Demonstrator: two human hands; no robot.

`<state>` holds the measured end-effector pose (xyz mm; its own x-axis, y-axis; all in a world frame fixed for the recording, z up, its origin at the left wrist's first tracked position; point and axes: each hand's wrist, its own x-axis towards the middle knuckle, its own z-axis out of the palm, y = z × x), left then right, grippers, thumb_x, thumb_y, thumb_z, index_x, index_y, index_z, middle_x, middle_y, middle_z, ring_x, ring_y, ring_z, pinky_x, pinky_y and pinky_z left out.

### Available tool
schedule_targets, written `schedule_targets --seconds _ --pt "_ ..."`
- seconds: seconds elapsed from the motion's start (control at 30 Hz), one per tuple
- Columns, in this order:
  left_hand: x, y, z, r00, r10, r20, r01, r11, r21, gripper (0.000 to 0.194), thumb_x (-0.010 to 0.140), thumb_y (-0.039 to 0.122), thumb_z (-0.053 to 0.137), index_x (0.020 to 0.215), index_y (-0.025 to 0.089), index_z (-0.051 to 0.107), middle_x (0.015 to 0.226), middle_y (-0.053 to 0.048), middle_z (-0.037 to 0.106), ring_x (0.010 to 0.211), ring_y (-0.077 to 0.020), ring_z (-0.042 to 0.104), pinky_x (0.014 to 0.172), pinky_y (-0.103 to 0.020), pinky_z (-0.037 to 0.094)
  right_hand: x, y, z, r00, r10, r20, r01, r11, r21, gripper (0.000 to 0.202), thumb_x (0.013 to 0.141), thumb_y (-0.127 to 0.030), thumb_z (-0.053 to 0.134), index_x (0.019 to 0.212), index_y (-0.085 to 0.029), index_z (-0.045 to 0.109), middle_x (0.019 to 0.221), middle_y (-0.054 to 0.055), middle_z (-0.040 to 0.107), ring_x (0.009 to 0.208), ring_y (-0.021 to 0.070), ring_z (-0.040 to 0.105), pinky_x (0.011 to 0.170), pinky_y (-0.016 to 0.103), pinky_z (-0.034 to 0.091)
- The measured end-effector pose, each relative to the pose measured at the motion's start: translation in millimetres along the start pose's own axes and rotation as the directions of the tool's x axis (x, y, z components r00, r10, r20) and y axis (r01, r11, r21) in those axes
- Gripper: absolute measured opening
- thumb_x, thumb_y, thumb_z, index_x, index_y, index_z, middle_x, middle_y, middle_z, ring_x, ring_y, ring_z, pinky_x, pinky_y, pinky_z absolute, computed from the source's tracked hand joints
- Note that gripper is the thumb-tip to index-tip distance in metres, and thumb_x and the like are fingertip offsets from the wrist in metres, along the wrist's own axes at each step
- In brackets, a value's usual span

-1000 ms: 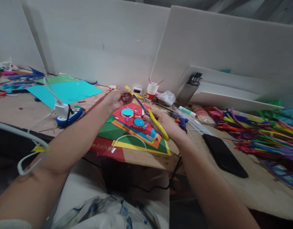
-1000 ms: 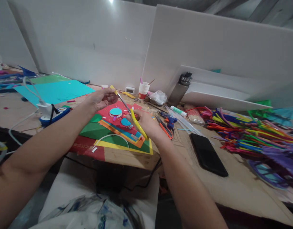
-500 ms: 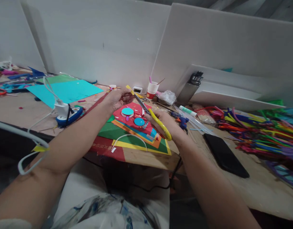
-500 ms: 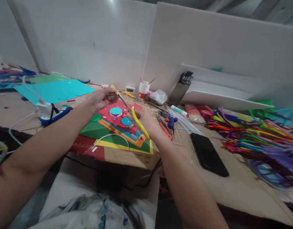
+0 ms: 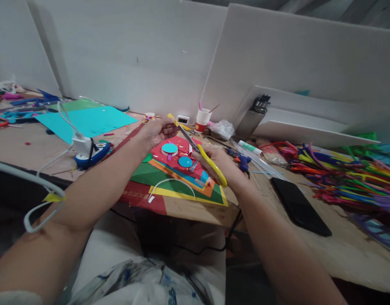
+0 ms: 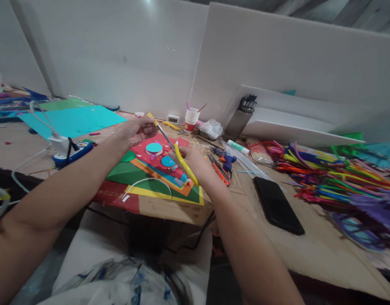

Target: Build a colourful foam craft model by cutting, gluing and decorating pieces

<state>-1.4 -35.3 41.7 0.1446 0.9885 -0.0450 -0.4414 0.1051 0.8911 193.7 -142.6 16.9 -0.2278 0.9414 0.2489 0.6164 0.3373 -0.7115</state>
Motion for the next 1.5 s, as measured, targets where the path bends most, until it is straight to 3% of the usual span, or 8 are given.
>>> schedule_targets --seconds 0.57,0.87,1.27,1.5 --pt "-1.7 0.9 1.0 1.0 -0.001 0.0 0.001 1.0 -0.001 0.011 0.077 0.007 0.06 0.068 0.013 0.06 0.064 -0.003 0.068 0.057 -0.0108 0.066 0.07 -0.026 0.056 2.1 3.1 0.8 1.0 -0.014 -0.012 0.013 0.999 -0.039 0.053 0.083 -0.068 0.05 0.063 -0.019 0.047 0.056 -0.005 0.034 0.053 0.0089 0.028 0.052 0.026 0.023" --pt "1.8 0.5 -1.5 0.999 0.032 0.01 -0.032 0.999 0.01 0.011 0.076 0.008 0.063 0.068 0.014 0.061 0.065 -0.004 0.068 0.055 -0.0112 0.065 0.067 -0.025 0.055 1.0 0.1 -3.6 0.999 -0.035 0.018 0.036 0.994 -0.102 0.049 0.085 -0.066 0.05 0.078 -0.019 0.059 0.068 0.0 0.053 0.063 0.013 0.044 0.058 0.027 0.031" --pt "5.6 -4.4 -5.2 0.996 0.082 0.043 -0.083 0.996 0.028 0.006 0.074 0.011 0.064 0.07 0.014 0.062 0.066 -0.004 0.069 0.058 -0.0115 0.065 0.069 -0.026 0.056 0.1 1.6 -1.3 0.999 -0.031 0.023 0.032 0.997 -0.071 0.049 0.085 -0.067 0.049 0.069 -0.02 0.047 0.061 -0.004 0.038 0.056 0.0102 0.032 0.052 0.026 0.026" --pt "1.1 -4.6 -0.7 0.997 0.078 0.02 -0.078 0.997 0.027 0.007 0.073 0.01 0.063 0.068 0.013 0.061 0.062 -0.004 0.067 0.055 -0.0108 0.064 0.067 -0.025 0.056 2.6 5.9 0.9 1.0 -0.025 -0.015 0.023 0.995 -0.102 0.05 0.084 -0.067 0.05 0.072 -0.019 0.055 0.063 -0.003 0.042 0.058 0.0107 0.033 0.054 0.026 0.027"
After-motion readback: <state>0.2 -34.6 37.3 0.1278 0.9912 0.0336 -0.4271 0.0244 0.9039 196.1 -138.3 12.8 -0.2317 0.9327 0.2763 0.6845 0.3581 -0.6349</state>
